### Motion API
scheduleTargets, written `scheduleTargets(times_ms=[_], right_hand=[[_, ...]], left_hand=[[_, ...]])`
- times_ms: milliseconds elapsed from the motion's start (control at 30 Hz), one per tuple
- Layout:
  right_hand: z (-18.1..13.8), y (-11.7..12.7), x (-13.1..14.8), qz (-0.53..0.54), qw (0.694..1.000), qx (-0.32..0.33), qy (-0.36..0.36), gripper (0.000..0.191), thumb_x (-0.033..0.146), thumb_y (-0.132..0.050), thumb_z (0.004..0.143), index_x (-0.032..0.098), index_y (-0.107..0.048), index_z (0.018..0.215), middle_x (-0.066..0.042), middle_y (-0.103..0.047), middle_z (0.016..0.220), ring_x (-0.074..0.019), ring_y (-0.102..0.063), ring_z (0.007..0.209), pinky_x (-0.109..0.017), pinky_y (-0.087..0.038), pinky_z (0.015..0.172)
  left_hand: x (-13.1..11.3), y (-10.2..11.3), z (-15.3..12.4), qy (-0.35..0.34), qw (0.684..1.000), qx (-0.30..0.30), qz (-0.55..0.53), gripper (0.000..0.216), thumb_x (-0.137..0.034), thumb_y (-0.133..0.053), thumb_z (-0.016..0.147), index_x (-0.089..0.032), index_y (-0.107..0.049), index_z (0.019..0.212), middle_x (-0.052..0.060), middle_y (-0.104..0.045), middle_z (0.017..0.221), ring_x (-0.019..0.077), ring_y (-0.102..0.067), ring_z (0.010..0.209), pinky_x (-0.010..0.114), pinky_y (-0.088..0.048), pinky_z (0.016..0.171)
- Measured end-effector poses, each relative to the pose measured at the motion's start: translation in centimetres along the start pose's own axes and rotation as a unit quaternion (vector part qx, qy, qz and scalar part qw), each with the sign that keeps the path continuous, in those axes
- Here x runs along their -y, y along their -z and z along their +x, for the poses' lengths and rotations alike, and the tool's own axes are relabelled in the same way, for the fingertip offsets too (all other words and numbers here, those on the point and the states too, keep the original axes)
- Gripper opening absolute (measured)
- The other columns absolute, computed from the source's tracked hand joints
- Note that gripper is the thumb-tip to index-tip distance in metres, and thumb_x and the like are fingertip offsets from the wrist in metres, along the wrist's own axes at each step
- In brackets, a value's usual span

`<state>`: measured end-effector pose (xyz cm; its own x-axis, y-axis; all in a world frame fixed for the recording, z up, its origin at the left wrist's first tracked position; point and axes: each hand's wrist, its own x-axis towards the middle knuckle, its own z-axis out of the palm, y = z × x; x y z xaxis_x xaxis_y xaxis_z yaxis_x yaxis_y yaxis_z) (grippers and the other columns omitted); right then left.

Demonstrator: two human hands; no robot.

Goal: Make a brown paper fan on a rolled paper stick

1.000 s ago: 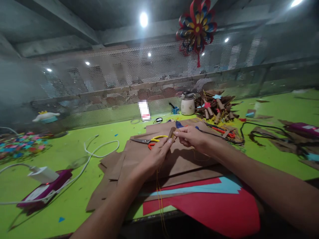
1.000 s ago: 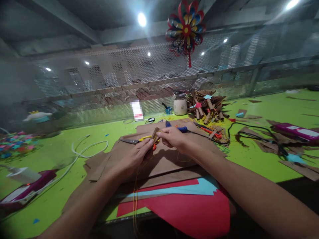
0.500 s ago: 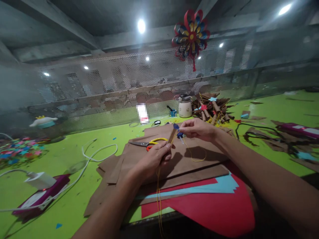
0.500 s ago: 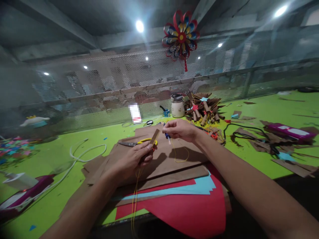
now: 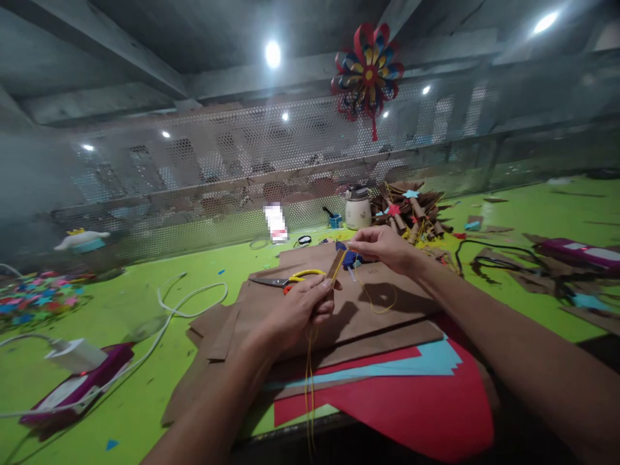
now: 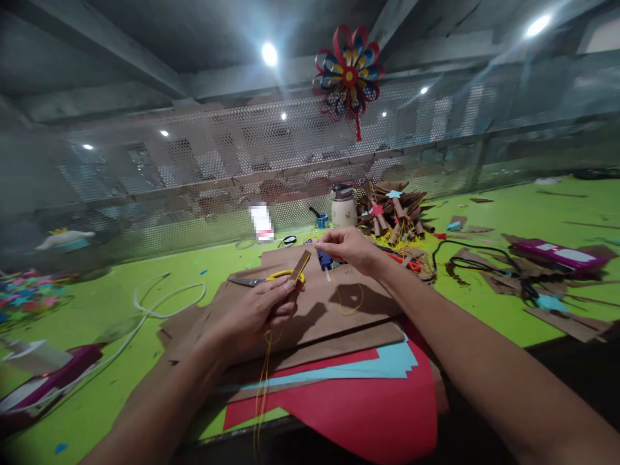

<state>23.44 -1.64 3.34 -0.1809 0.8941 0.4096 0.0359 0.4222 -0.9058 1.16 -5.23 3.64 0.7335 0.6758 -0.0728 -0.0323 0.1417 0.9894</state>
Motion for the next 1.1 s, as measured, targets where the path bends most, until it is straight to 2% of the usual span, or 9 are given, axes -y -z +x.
scheduleTargets(times_ms=[167, 400, 500, 600, 700, 767, 867, 933, 1100], right_hand=[[0.1, -0.6, -0.5, -0.032, 0.999, -0.015, 0.006, 0.033, 0.045, -0.065, 0.072, 0.012, -0.059, 0.074, 0.006, -0.042, 0.051, -0.0048, -0.03, 0.045, -0.022, -0.02, 0.045], [-0.3, -3.1, -0.3, -0.057, 0.997, -0.056, -0.001, 0.036, 0.049, -0.063, 0.069, 0.014, -0.057, 0.067, 0.007, -0.039, 0.048, -0.0053, -0.03, 0.044, -0.021, -0.022, 0.043], [-0.6, -4.4, -0.9, -0.078, 0.995, -0.058, -0.007, 0.038, 0.052, -0.06, 0.071, 0.015, -0.058, 0.069, 0.007, -0.041, 0.046, -0.0059, -0.031, 0.042, -0.022, -0.023, 0.041], [-1.0, -5.6, -1.6, -0.119, 0.992, -0.036, -0.005, 0.035, 0.05, -0.055, 0.076, 0.016, -0.057, 0.069, 0.005, -0.043, 0.047, -0.0071, -0.034, 0.043, -0.022, -0.026, 0.042], [-1.6, -6.9, -2.0, -0.188, 0.982, -0.015, 0.019, 0.033, 0.042, -0.051, 0.083, 0.016, -0.056, 0.062, 0.003, -0.048, 0.051, -0.009, -0.04, 0.048, -0.023, -0.029, 0.047], [-2.0, -7.7, -2.2, -0.221, 0.974, 0.005, 0.043, 0.031, 0.036, -0.047, 0.086, 0.016, -0.057, 0.065, 0.0, -0.054, 0.057, -0.0109, -0.046, 0.053, -0.023, -0.032, 0.051], [-2.8, -8.9, -2.6, -0.299, 0.95, 0.037, 0.085, 0.025, 0.025, -0.042, 0.087, 0.016, -0.062, 0.075, -0.005, -0.064, 0.072, -0.0141, -0.053, 0.064, -0.025, -0.036, 0.059], [-3.4, -9.5, -2.5, -0.38, 0.916, 0.068, 0.107, 0.02, 0.019, -0.044, 0.085, 0.016, -0.063, 0.08, -0.007, -0.065, 0.078, -0.0149, -0.054, 0.067, -0.025, -0.035, 0.059], [-4.8, -11.2, -0.9, -0.516, 0.828, 0.165, 0.145, 0.015, 0.015, -0.047, 0.079, 0.017, -0.062, 0.078, -0.005, -0.062, 0.067, -0.0134, -0.046, 0.054, -0.026, -0.029, 0.051]], left_hand=[[-0.1, 0.3, 0.1, -0.001, 0.999, 0.021, -0.05, 0.023, -0.036, -0.055, 0.084, -0.014, -0.051, 0.085, -0.007, -0.025, 0.058, 0.0043, -0.02, 0.048, 0.018, -0.013, 0.042], [-0.3, 0.9, 0.3, -0.07, 0.993, -0.04, -0.081, 0.021, -0.034, -0.053, 0.085, -0.015, -0.05, 0.076, -0.004, -0.034, 0.056, 0.0043, -0.031, 0.047, 0.017, -0.021, 0.042], [-0.1, 1.5, 0.5, -0.116, 0.987, -0.094, -0.059, 0.02, -0.033, -0.055, 0.084, -0.014, -0.057, 0.08, 0.005, -0.055, 0.075, 0.0091, -0.049, 0.063, 0.02, -0.039, 0.053], [0.2, 2.0, 0.7, -0.145, 0.977, -0.151, -0.036, 0.021, -0.032, -0.057, 0.082, -0.015, -0.064, 0.091, 0.011, -0.059, 0.102, 0.0126, -0.054, 0.074, 0.025, -0.045, 0.064], [0.3, 2.0, 0.8, -0.152, 0.971, -0.177, -0.049, 0.023, -0.032, -0.057, 0.081, -0.015, -0.065, 0.095, 0.01, -0.061, 0.105, 0.0134, -0.056, 0.074, 0.027, -0.046, 0.063], [0.3, 1.9, 0.9, -0.151, 0.973, -0.163, -0.064, 0.025, -0.033, -0.057, 0.082, -0.015, -0.064, 0.096, 0.011, -0.063, 0.102, 0.0153, -0.058, 0.076, 0.028, -0.047, 0.064], [0.3, 1.7, 0.9, -0.16, 0.974, -0.131, -0.089, 0.024, -0.036, -0.055, 0.082, -0.014, -0.062, 0.091, 0.01, -0.066, 0.092, 0.0174, -0.061, 0.08, 0.028, -0.047, 0.067], [0.4, 1.7, 1.0, -0.167, 0.972, -0.134, -0.103, 0.023, -0.036, -0.055, 0.082, -0.014, -0.058, 0.084, 0.007, -0.064, 0.082, 0.0156, -0.061, 0.074, 0.026, -0.047, 0.065], [0.7, 1.9, 1.2, -0.133, 0.973, -0.167, -0.092, 0.022, -0.035, -0.059, 0.077, -0.015, -0.049, 0.08, -0.003, -0.051, 0.062, 0.0055, -0.047, 0.045, 0.018, -0.035, 0.046]])
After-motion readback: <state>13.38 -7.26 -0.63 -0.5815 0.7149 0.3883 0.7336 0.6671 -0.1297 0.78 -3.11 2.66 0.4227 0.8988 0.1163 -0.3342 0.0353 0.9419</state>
